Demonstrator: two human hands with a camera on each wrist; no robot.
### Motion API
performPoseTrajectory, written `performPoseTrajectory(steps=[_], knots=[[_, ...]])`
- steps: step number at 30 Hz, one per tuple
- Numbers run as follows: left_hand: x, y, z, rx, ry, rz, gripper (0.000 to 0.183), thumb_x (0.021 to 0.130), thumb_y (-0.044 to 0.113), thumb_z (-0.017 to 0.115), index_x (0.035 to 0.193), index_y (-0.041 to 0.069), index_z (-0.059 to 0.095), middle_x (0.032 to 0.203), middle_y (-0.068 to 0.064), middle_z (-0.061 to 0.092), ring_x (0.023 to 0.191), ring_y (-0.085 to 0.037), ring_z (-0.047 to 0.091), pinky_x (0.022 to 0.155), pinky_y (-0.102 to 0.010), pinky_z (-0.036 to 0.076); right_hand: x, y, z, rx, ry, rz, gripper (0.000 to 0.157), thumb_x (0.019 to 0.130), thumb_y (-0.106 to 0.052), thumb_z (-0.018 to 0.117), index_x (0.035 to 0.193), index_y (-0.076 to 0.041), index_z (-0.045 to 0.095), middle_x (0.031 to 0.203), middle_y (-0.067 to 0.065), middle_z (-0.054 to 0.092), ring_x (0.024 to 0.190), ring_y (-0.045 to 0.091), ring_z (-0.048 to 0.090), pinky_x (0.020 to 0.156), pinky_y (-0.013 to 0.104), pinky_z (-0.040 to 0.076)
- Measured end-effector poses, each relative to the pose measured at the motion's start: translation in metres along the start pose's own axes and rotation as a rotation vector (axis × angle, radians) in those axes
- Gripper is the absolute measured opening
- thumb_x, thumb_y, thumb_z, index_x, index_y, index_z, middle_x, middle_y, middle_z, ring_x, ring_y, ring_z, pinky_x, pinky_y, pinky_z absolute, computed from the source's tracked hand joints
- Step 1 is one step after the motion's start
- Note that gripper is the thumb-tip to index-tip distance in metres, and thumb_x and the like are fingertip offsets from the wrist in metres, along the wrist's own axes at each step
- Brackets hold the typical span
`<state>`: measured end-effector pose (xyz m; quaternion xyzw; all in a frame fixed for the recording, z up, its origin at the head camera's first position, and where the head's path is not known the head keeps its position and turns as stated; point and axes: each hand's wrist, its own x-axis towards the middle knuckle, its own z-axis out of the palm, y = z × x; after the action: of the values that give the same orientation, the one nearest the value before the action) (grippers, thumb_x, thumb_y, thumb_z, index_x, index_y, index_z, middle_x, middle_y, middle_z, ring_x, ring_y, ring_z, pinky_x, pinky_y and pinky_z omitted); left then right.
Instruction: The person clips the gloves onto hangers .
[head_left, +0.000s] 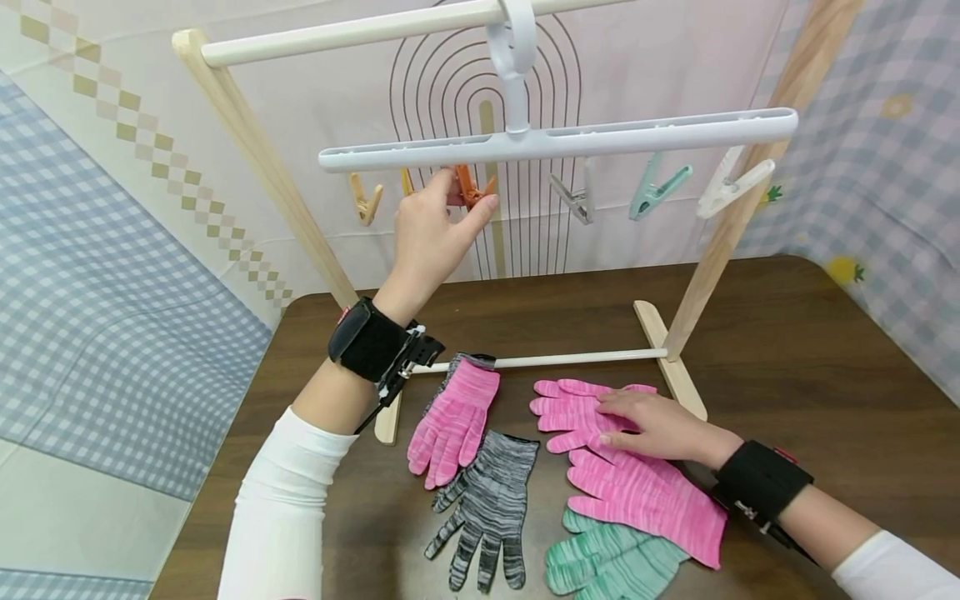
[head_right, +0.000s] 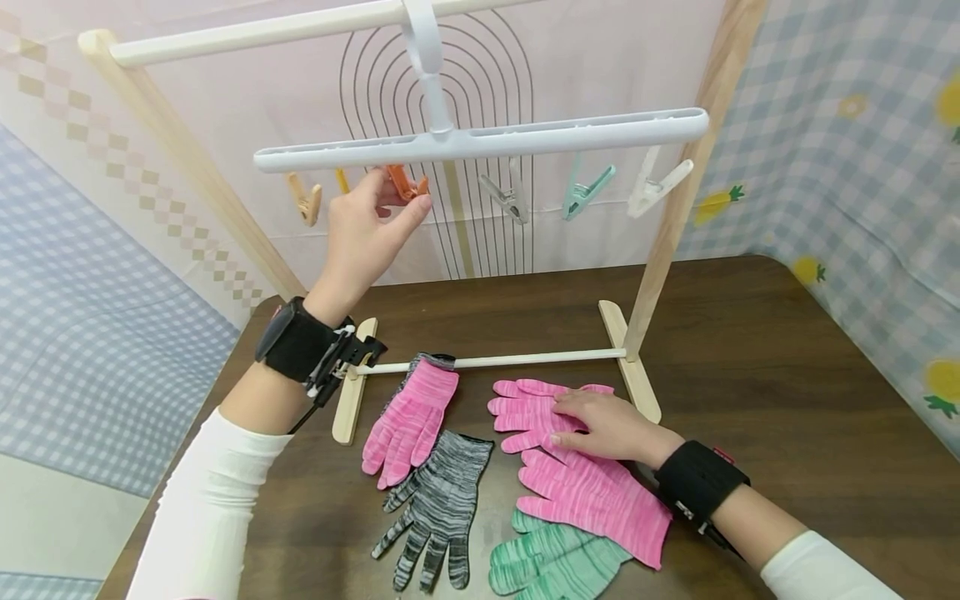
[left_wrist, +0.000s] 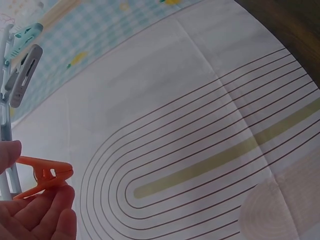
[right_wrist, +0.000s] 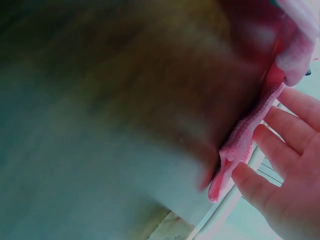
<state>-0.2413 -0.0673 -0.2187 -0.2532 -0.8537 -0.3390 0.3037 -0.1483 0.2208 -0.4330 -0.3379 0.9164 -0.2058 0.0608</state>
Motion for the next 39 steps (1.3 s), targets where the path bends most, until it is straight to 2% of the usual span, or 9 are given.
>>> performPoseTrajectory(steps=[7, 14, 20, 32, 39], knots=[[-0.0008, 0.0001, 0.0003, 0.036, 0.037, -0.020, 0.034, 0.083, 0.038, 0.061, 0.091, 0.006, 0.056, 0.083, -0.007, 0.066, 0.073, -0.019, 0.057, 0.063, -0.036, 0.042, 0.0012, -0.0016, 0.0005, 0.003, -0.006, 0.004, 0.058, 0.084, -0.048, 0.055, 0.117, -0.001, 0.056, 0.120, 0.018, 0.056, 0.115, 0.034, 0.047, 0.091, 0.052, 0.041], [-0.0013, 0.0007, 0.0010, 0.050, 0.084, -0.037, 0.034, 0.082, 0.041, 0.062, 0.089, 0.008, 0.058, 0.082, -0.006, 0.067, 0.071, -0.016, 0.057, 0.060, -0.034, 0.039, 0.0015, -0.0022, 0.0003, 0.003, -0.008, 0.005, 0.064, 0.084, -0.055, 0.048, 0.118, -0.001, 0.056, 0.121, 0.018, 0.056, 0.115, 0.034, 0.047, 0.092, 0.052, 0.041], [-0.0018, 0.0025, 0.0001, 0.082, 0.106, -0.043, 0.037, 0.081, 0.043, 0.062, 0.087, 0.007, 0.060, 0.083, -0.006, 0.068, 0.068, -0.018, 0.057, 0.057, -0.035, 0.040, 0.0019, -0.0017, -0.0009, 0.001, -0.020, 0.010, 0.060, 0.084, -0.050, 0.053, 0.118, -0.001, 0.056, 0.121, 0.019, 0.055, 0.116, 0.035, 0.046, 0.092, 0.052, 0.041], [-0.0027, 0.0007, 0.0012, 0.115, 0.161, 0.004, 0.034, 0.083, 0.040, 0.059, 0.080, 0.006, 0.058, 0.079, -0.008, 0.067, 0.066, -0.020, 0.057, 0.056, -0.037, 0.041, 0.0029, -0.0047, -0.0059, 0.003, -0.059, 0.023, 0.058, 0.083, -0.047, 0.056, 0.118, -0.001, 0.055, 0.122, 0.020, 0.054, 0.117, 0.036, 0.045, 0.091, 0.053, 0.040], [-0.0032, -0.0003, 0.0008, 0.116, 0.158, 0.018, 0.033, 0.083, 0.039, 0.058, 0.079, 0.007, 0.057, 0.077, -0.007, 0.066, 0.066, -0.020, 0.057, 0.056, -0.037, 0.042, 0.0020, -0.0072, -0.0091, -0.014, -0.039, -0.025, 0.054, 0.084, -0.044, 0.056, 0.115, 0.000, 0.057, 0.118, 0.020, 0.056, 0.113, 0.036, 0.048, 0.089, 0.052, 0.042]])
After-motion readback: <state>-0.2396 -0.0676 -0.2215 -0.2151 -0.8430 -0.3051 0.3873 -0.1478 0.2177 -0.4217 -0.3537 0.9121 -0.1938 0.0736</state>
